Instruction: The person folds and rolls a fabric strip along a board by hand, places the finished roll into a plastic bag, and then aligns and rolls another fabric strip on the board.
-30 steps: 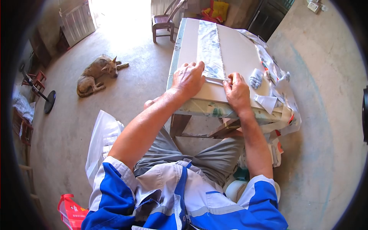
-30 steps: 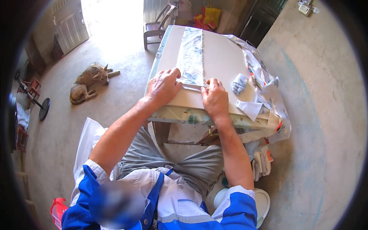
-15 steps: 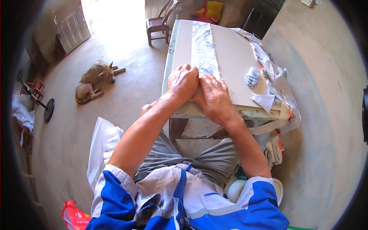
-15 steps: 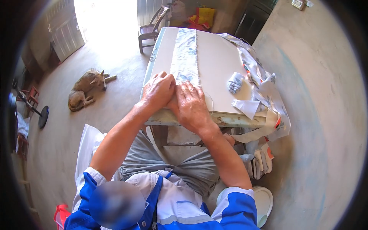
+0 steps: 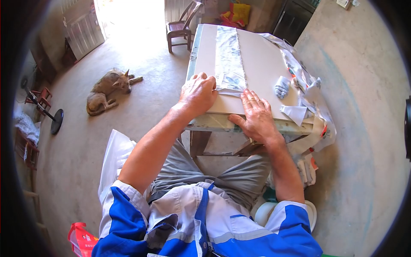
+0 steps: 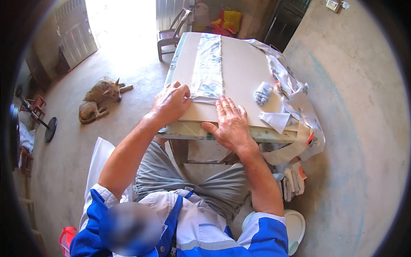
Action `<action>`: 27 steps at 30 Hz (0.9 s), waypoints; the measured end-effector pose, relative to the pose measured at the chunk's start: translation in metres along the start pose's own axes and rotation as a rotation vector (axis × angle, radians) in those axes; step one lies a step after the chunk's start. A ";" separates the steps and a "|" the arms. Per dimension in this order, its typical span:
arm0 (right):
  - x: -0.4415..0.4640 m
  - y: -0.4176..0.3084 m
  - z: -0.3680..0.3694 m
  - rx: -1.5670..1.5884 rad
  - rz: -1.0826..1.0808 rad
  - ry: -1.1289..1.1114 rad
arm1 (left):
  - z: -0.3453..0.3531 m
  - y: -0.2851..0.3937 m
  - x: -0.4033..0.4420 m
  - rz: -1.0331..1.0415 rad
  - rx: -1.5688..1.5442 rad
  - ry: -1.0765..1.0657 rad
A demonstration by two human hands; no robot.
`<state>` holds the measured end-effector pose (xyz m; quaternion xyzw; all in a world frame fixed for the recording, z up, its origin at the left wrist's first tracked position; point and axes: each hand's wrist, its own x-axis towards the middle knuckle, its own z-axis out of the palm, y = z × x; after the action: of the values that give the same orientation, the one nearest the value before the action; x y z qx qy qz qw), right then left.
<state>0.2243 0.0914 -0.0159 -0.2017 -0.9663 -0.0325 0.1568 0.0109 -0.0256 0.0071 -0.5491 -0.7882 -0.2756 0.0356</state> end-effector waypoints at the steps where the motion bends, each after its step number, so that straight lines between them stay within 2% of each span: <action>1: 0.000 0.001 0.001 -0.006 -0.007 0.009 | -0.004 -0.003 -0.003 -0.001 0.007 0.031; 4: 0.001 0.001 -0.002 -0.017 -0.015 0.004 | -0.014 -0.005 -0.013 0.010 0.039 0.135; 7: 0.003 -0.002 -0.006 -0.017 -0.014 0.001 | -0.015 0.015 -0.025 0.226 -0.116 0.279; 9: 0.001 -0.002 -0.008 -0.020 -0.002 -0.037 | -0.006 0.034 -0.032 0.534 -0.134 0.240; 11: 0.003 -0.002 -0.013 0.000 0.005 -0.072 | 0.005 0.055 -0.040 0.508 -0.323 0.088; 13: 0.003 -0.004 -0.018 0.055 0.017 -0.113 | 0.023 0.062 -0.033 0.547 -0.249 0.083; 16: 0.003 -0.003 -0.013 0.053 0.013 -0.097 | 0.031 0.057 -0.025 0.407 -0.222 -0.048; 20: 0.000 0.008 0.006 0.011 -0.020 -0.001 | 0.033 0.044 -0.032 0.312 -0.118 -0.070; 27: -0.001 0.003 -0.005 -0.013 -0.018 -0.041 | 0.032 0.038 -0.039 0.234 0.069 -0.015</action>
<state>0.2280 0.0933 -0.0114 -0.1945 -0.9709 -0.0360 0.1353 0.0676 -0.0339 -0.0185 -0.6377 -0.7282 -0.2381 0.0806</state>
